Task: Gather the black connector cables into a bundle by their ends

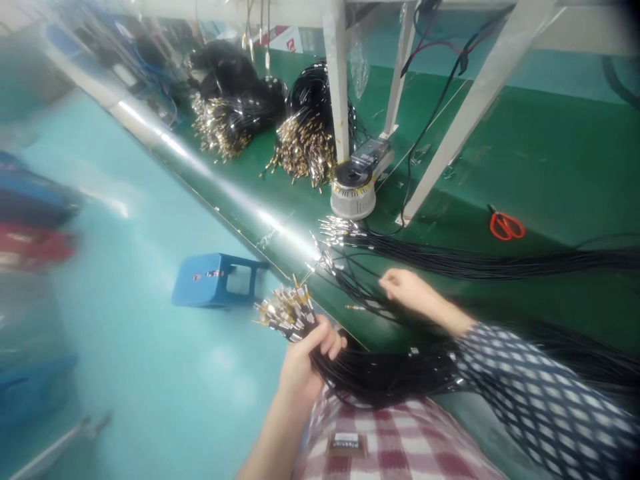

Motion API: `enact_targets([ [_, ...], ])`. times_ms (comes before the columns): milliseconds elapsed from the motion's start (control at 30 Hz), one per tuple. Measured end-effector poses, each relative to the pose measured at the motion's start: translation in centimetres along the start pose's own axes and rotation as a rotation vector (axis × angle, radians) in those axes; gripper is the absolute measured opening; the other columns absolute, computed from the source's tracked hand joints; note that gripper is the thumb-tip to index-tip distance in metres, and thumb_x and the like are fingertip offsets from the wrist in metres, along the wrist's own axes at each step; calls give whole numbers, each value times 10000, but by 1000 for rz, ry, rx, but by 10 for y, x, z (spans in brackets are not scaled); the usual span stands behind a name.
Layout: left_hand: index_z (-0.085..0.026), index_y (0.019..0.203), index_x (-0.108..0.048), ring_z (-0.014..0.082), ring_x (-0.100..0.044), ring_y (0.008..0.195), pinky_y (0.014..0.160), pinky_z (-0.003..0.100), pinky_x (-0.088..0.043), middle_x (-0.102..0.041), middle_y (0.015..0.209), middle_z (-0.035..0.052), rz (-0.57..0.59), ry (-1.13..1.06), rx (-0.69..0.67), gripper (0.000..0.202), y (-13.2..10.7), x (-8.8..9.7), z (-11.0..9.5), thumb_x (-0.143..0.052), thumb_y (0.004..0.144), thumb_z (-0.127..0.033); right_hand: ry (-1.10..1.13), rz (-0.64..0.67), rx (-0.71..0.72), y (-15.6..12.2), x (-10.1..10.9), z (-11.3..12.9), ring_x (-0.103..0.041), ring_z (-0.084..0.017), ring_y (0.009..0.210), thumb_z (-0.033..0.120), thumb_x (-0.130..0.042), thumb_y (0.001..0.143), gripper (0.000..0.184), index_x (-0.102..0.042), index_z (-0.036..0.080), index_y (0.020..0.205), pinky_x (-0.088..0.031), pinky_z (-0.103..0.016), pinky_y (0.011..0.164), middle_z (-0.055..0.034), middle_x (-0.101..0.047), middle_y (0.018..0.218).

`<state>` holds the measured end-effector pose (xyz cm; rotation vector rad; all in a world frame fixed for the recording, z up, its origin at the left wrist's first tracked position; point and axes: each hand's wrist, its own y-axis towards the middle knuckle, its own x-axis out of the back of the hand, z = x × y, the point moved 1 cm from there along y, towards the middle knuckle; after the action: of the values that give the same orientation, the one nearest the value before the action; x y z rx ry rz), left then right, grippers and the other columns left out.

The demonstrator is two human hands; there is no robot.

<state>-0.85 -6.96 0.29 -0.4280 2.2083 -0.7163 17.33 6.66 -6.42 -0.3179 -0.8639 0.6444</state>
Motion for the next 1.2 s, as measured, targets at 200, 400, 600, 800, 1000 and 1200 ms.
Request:
enact_targets([
  [200,-109,928,-615,85,-399,447,567,256,-341,-398,455,-61,-36,41,21,251,8,-19,-4,-685,701,-193,637,154,173,-97,19,-7,-361,-85,482,481,-365,951,281,-386,206,898,-320,-217,503,25,-574,636],
  [400,-120,1057,-590,80,-382,470,555,247,-332,-384,497,-65,2,46,-18,375,11,-40,-6,-701,712,-215,566,326,244,-134,-2,-1,-437,-115,629,452,-311,982,275,-383,210,873,-357,-259,655,22,-547,672],
  [600,-93,793,-607,68,-374,467,531,234,-335,-370,488,-56,-14,68,6,206,10,-45,-1,-728,687,-222,540,370,270,-141,-6,4,-438,-119,635,446,-302,986,282,-390,207,865,-351,-265,665,22,-554,676],
  [800,-101,878,-629,71,-368,454,488,216,-307,-382,472,-56,59,89,-7,247,3,-54,-1,-729,665,-177,679,256,319,-137,-11,16,-432,-111,630,428,-303,991,246,-367,210,895,-355,-254,658,38,-515,661],
  [1000,-84,826,-650,72,-401,451,493,213,-327,-380,456,-55,-32,93,3,236,4,-46,-3,-747,658,-218,491,414,253,-151,2,1,-468,-117,615,392,-345,978,248,-437,199,854,-369,-246,625,9,-601,684],
  [1200,-86,709,-643,64,-400,429,449,197,-310,-406,433,-49,-20,146,45,201,3,-53,-2,-776,603,-192,419,-6,304,-122,14,53,-502,-131,664,370,-482,899,224,-578,187,811,-367,-237,601,-11,-622,788],
])
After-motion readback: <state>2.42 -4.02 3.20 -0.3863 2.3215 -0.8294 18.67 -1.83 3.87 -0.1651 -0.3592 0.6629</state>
